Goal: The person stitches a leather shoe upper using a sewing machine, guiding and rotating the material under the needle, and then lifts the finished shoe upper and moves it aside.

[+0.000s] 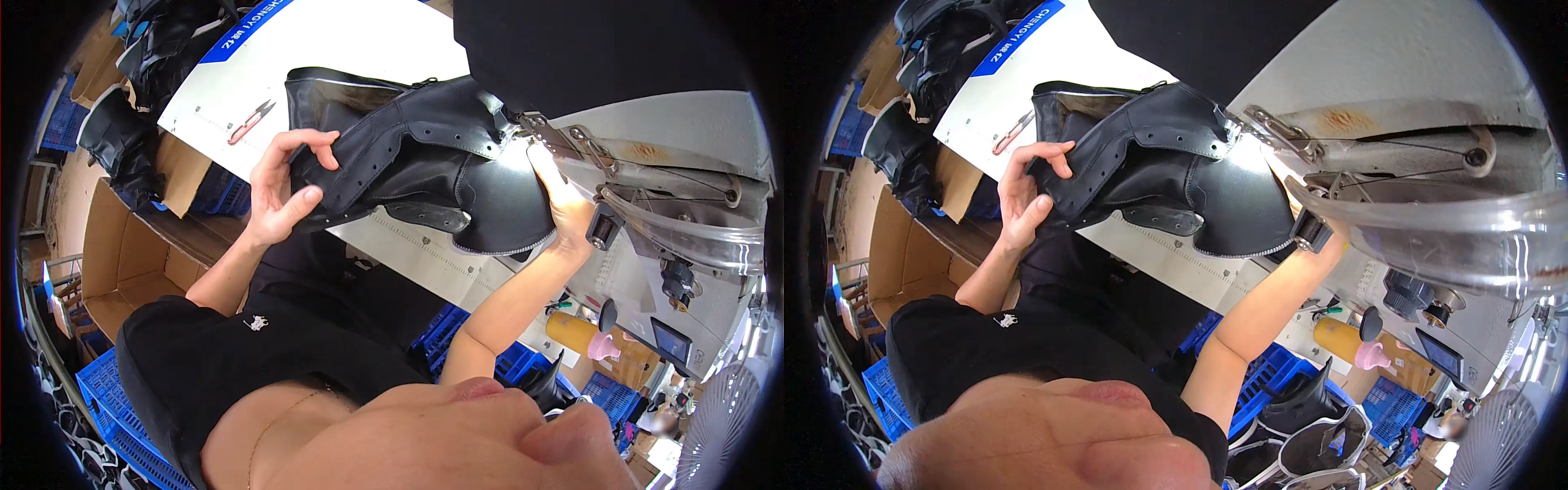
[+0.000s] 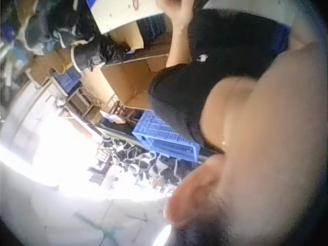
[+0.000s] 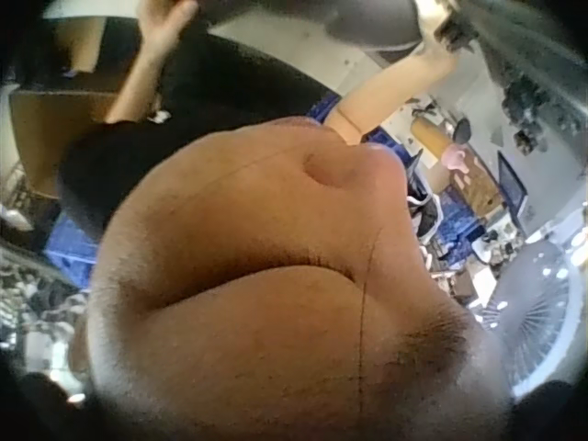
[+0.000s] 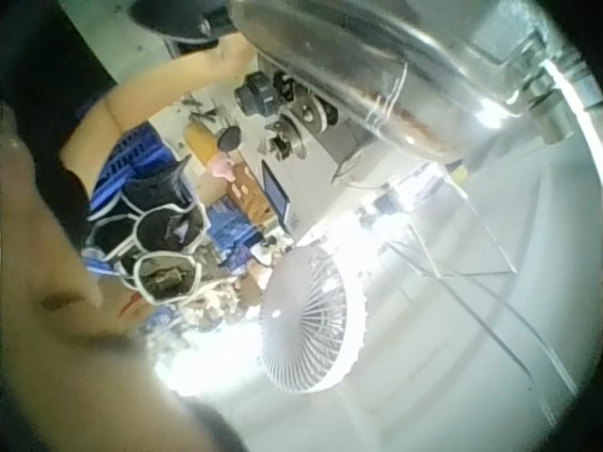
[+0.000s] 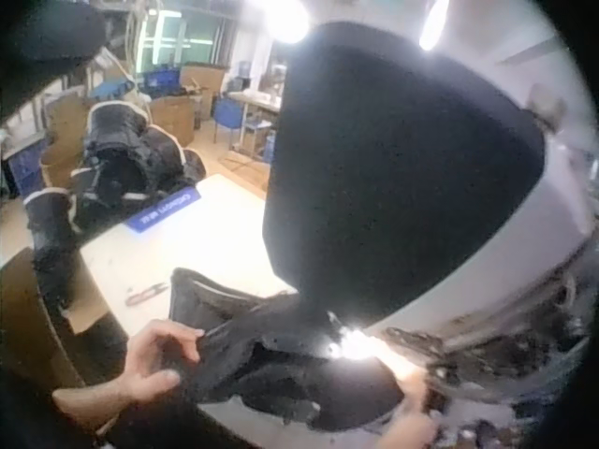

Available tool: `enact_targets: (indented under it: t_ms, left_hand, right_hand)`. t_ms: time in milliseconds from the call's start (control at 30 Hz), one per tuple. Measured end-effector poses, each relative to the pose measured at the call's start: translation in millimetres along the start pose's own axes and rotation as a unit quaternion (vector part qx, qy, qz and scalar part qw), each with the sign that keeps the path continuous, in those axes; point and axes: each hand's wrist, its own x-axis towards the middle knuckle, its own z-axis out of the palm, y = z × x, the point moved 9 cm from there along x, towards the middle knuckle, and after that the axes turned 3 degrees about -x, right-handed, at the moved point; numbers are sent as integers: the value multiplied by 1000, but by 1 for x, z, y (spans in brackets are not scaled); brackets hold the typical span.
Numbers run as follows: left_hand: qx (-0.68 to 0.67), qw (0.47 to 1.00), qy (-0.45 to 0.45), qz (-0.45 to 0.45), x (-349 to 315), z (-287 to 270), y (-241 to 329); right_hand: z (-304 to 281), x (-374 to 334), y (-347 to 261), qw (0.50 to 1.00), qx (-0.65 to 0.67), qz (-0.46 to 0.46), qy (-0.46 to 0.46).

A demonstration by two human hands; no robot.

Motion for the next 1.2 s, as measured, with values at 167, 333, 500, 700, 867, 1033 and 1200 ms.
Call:
enact_targets:
  t_ms: [167,333,500,700,867,1033,1200]
  left_hand:
    - [-28,1000,4,-4,18,-4,-17]
    - [-43,999,26,-13,36,-14,-16]
    - [-46,997,58,-27,39,-20,-18]
    - [-34,998,42,-12,39,-6,-10]
    - [-32,997,68,-20,34,-6,-5]
    - [-46,996,76,-33,35,0,-4]
    - [-51,996,68,-41,34,6,-16]
  right_hand:
    - [0,2,29,999,31,-4,17]
    - [51,-2,-81,998,57,-10,4]
    - [61,1,-103,997,80,-6,-3]
    - [3,11,79,996,89,7,13]
    - [8,18,94,993,115,8,5]
    - [0,21,113,992,128,12,13]
    - [-12,21,133,990,138,28,21]
